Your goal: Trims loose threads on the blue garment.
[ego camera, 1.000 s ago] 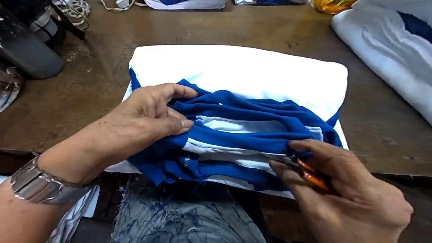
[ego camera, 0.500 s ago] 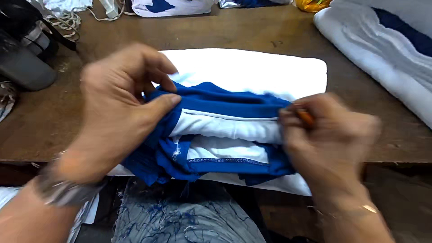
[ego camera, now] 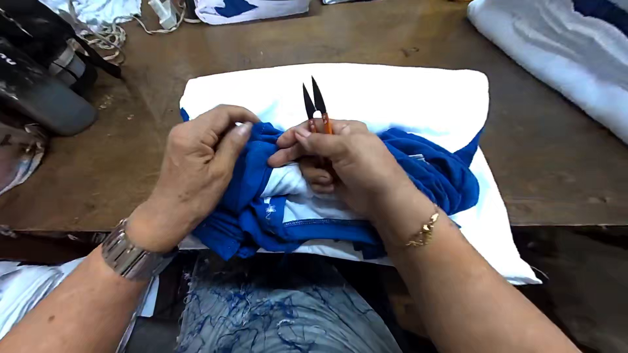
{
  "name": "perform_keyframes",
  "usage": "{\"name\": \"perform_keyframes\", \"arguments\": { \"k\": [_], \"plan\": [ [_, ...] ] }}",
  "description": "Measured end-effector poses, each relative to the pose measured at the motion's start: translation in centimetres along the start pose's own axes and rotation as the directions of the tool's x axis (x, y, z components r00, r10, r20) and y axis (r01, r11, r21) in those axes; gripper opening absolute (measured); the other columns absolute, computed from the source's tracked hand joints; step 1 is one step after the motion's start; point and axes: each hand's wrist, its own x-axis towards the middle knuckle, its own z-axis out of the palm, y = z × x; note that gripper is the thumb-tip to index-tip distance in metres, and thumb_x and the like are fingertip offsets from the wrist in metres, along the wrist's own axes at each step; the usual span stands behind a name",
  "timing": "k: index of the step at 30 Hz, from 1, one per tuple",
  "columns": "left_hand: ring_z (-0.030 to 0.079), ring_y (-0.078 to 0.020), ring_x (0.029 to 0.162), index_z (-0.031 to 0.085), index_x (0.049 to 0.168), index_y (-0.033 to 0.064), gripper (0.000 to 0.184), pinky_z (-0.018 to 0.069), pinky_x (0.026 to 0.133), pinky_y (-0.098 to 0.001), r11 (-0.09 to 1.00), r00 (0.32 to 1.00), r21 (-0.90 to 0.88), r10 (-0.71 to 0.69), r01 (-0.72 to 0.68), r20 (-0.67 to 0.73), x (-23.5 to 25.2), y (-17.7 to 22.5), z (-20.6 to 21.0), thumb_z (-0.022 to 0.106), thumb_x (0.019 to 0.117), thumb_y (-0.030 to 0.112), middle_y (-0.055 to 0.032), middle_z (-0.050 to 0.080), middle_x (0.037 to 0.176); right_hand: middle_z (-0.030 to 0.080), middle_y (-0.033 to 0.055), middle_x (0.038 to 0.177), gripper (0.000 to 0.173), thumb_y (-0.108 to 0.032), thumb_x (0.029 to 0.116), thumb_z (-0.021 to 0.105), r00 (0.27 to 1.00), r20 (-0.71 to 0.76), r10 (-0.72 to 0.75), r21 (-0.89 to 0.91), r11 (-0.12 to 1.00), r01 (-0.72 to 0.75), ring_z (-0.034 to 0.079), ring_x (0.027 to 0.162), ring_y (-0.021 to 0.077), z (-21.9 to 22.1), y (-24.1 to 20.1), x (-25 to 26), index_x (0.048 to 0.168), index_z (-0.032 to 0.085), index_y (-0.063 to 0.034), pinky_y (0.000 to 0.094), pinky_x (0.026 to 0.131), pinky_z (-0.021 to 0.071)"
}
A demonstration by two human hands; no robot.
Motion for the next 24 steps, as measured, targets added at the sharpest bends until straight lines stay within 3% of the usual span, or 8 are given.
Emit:
{"name": "perform_keyframes", "arguments": {
  "k": [3, 6, 8, 11, 15, 20, 22, 24],
  "plan": [
    [0.057, -0.0056, 0.078, 0.066, 0.110, -0.0007, 0.022, 0.0483, 0.067, -0.0205, 0.992, 0.996, 0.100, 0.082, -0.079, -0.032, -1.8, 3.1, -1.8, 0.056, 0.1034, 0.018, -0.0046, 0.062, 0.094, 0.077, 0.0084, 0.091, 0.026, -0.013, 0.1100, 0.043, 0.999, 0.004, 0.050, 0.026, 0.998, -0.050, 0.047, 0.043, 0.0040, -0.2, 0.0, 0.2, 0.108, 0.066, -0.0020, 0.0176, 0.039, 0.0378],
    [0.055, -0.0105, 0.088, 0.076, 0.105, 0.0067, 0.030, 0.0463, 0.073, -0.0238, 0.979, 0.986, 0.143, 0.131, -0.144, 0.099, -3.6, 4.6, -1.6, 0.073, 0.0884, 0.032, -0.0048, 0.059, 0.101, 0.076, 0.0093, 0.092, 0.025, -0.012, 0.1094, 0.044, 1.000, 0.016, -0.005, 0.016, 1.000, 0.005, 0.048, 0.044, 0.0043, -0.4, 0.4, -0.1, 0.109, 0.066, -0.0010, 0.0173, 0.039, 0.0374],
    [0.054, -0.0126, 0.085, 0.079, 0.103, 0.0081, 0.024, 0.0457, 0.072, -0.0252, 0.973, 0.980, 0.172, 0.126, -0.152, 0.151, -4.6, 4.0, -0.7, 0.074, 0.0898, 0.028, -0.0067, 0.058, 0.099, 0.076, 0.0089, 0.091, 0.023, -0.010, 0.1089, 0.045, 0.998, 0.014, -0.056, 0.005, 0.998, 0.056, 0.047, 0.043, 0.0041, -0.2, 0.9, -0.3, 0.110, 0.066, -0.0005, 0.0169, 0.038, 0.0359],
    [0.058, -0.0116, 0.082, 0.078, 0.092, 0.0048, 0.012, 0.0490, 0.070, -0.0222, 0.980, 0.983, 0.109, 0.155, -0.165, 0.094, -6.3, 3.6, 0.4, 0.070, 0.0923, 0.013, -0.0071, 0.062, 0.092, 0.076, 0.0081, 0.091, 0.023, -0.009, 0.1085, 0.045, 0.994, 0.023, -0.111, -0.017, 0.994, 0.111, 0.046, 0.043, 0.0033, -0.1, 1.6, -0.7, 0.111, 0.067, -0.0006, 0.0167, 0.038, 0.0352],
    [0.057, -0.0108, 0.086, 0.072, 0.096, 0.0094, 0.011, 0.0496, 0.072, -0.0228, 0.982, 0.984, 0.065, 0.173, -0.176, 0.048, -10.1, 5.8, 1.0, 0.065, 0.0985, 0.018, -0.0033, 0.058, 0.093, 0.076, 0.0073, 0.088, 0.023, -0.009, 0.1087, 0.046, 0.990, 0.017, -0.139, -0.012, 0.990, 0.140, 0.045, 0.044, 0.0022, -0.4, 2.0, -1.0, 0.110, 0.067, -0.0009, 0.0160, 0.039, 0.0347],
    [0.065, -0.0117, 0.085, 0.072, 0.094, 0.0092, 0.019, 0.0548, 0.074, -0.0253, 0.979, 0.979, -0.202, 0.014, 0.028, 0.204, -15.2, 6.4, 3.3, 0.064, 0.1020, 0.025, -0.0039, 0.068, 0.089, 0.076, 0.0079, 0.090, 0.022, -0.008, 0.1076, 0.047, 0.980, 0.014, -0.197, -0.052, 0.979, 0.198, 0.046, 0.046, 0.0026, -0.2, 2.2, -1.2, 0.111, 0.068, -0.0003, 0.0161, 0.040, 0.0352],
    [0.066, -0.0076, 0.081, 0.072, 0.093, 0.0100, 0.019, 0.0557, 0.071, -0.0226, 0.971, 0.991, -0.214, -0.085, 0.105, 0.101, -14.8, 7.3, 3.1, 0.066, 0.1012, 0.026, -0.0008, 0.070, 0.087, 0.076, 0.0075, 0.088, 0.019, -0.006, 0.1059, 0.051, 0.969, -0.002, -0.249, -0.069, 0.966, 0.248, 0.046, 0.046, 0.0018, 0.0, 2.0, -1.9, 0.110, 0.069, 0.0003, 0.0157, 0.040, 0.0341],
    [0.062, -0.0014, 0.072, 0.071, 0.095, 0.0123, 0.017, 0.0533, 0.062, -0.0174, 0.976, 0.983, -0.151, -0.168, 0.156, -0.070, -12.9, 7.6, 2.3, 0.070, 0.0980, 0.029, 0.0048, 0.067, 0.085, 0.068, 0.0030, 0.076, 0.017, -0.003, 0.1029, 0.055, 0.944, 0.007, -0.329, -0.117, 0.937, 0.328, 0.044, 0.049, 0.0019, 0.6, 1.6, -2.9, 0.107, 0.071, 0.0003, 0.0157, 0.042, 0.0327]
  ]
}}
